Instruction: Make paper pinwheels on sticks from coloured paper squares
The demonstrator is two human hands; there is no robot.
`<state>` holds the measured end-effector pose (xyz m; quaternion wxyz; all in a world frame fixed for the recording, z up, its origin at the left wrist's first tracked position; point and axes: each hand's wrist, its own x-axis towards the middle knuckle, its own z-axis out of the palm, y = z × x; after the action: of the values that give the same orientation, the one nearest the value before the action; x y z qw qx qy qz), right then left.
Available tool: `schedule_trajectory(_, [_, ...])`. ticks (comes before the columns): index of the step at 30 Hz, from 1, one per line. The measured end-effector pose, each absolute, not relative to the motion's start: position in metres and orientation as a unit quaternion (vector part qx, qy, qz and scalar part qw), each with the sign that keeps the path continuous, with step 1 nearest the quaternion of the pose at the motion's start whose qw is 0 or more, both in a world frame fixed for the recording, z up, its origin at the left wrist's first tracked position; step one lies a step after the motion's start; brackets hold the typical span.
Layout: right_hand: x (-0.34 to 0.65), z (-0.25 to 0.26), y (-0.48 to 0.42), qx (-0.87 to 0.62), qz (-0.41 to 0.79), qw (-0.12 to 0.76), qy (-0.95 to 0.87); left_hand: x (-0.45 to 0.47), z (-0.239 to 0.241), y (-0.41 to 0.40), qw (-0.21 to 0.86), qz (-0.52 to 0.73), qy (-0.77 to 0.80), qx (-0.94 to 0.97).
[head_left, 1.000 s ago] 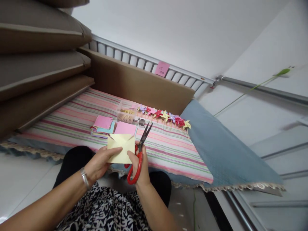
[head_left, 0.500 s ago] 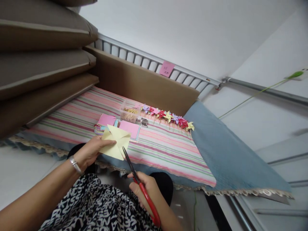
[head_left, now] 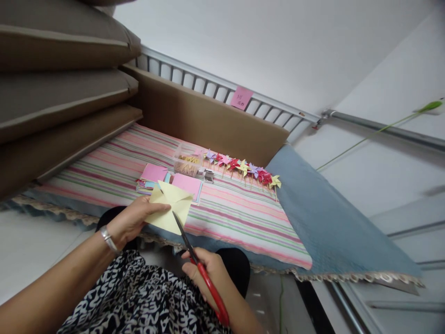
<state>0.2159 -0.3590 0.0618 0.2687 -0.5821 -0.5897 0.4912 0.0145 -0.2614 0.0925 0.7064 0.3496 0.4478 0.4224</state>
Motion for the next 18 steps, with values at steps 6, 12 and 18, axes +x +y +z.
schedule_trajectory(6, [0.2146,0.0672,-0.359,-0.58,0.48,0.284,-0.594,0.0159,0.0961,-0.2638,0.708,0.421,0.452,0.342])
schedule_trajectory(12, [0.2133,0.0682,-0.3594,-0.584,0.483,0.28,-0.589,0.0131,0.0937,-0.2633,0.706,0.424,0.448,0.348])
schedule_trajectory(18, [0.2119,0.0673,-0.3592,-0.59,0.471,0.275,-0.596,0.0127,0.0956,-0.2644,0.705,0.426,0.449,0.347])
